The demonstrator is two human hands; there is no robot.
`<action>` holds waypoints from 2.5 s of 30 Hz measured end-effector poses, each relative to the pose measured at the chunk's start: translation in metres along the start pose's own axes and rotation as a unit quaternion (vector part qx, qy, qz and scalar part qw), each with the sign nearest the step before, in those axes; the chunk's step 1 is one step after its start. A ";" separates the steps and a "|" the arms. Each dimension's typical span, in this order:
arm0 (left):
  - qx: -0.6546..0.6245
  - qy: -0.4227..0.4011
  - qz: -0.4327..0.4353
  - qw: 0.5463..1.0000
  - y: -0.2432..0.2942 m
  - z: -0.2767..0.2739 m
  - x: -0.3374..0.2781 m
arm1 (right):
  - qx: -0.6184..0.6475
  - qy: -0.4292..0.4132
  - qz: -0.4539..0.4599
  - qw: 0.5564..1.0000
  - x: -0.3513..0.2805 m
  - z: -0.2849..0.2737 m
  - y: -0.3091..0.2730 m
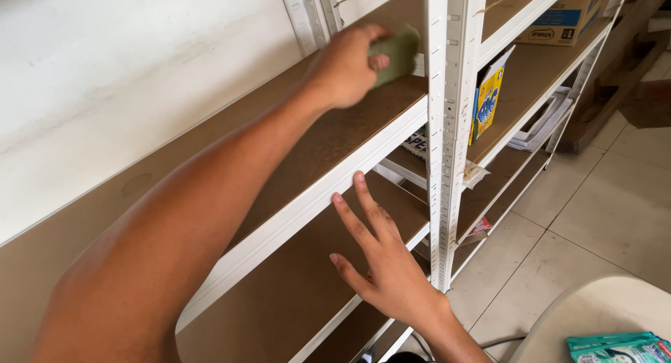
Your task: Cleaning the surfaces and edges of retail shelves using a sponge.
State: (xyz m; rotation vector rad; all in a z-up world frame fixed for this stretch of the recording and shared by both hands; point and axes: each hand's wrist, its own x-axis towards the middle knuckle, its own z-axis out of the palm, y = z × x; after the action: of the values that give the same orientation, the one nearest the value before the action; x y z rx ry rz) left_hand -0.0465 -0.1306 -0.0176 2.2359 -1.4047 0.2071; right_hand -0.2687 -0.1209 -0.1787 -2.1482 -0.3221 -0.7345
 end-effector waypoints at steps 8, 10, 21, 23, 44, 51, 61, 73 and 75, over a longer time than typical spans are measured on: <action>-0.013 -0.029 0.022 0.999 0.007 -0.001 -0.021 | 0.005 0.003 -0.019 1.000 0.002 -0.001 0.006; -0.030 -0.062 0.057 0.996 0.004 -0.006 -0.028 | 0.010 -0.003 -0.004 1.000 0.002 -0.001 0.005; 0.046 0.050 -0.094 0.993 -0.075 -0.069 -0.022 | 0.012 0.008 -0.001 1.000 0.002 0.004 0.009; 0.163 0.110 -0.074 0.978 -0.115 -0.065 -0.018 | 0.011 0.007 0.000 1.000 0.003 0.004 0.011; 0.034 0.046 0.039 0.998 0.051 -0.025 -0.101 | 0.007 0.021 -0.014 1.000 0.002 0.012 0.008; -0.025 0.067 0.129 0.989 -0.019 -0.045 -0.070 | 0.000 0.033 -0.020 0.999 0.003 0.013 0.008; 0.225 0.090 -0.120 0.963 -0.150 -0.070 -0.067 | 0.015 0.030 -0.027 0.999 0.003 0.013 0.012; 0.075 0.016 -0.070 0.995 0.019 -0.027 -0.085 | 0.003 0.029 -0.016 0.999 0.004 0.013 0.006; 0.052 -0.004 -0.072 0.996 0.032 -0.025 -0.091 | 0.005 0.028 -0.011 1.000 0.003 0.014 0.006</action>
State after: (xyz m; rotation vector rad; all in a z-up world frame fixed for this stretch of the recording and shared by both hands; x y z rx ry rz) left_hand -0.1127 -0.0570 -0.0198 2.4154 -1.2562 0.2272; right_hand -0.2579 -0.1141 -0.1870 -2.1148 -0.3195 -0.8019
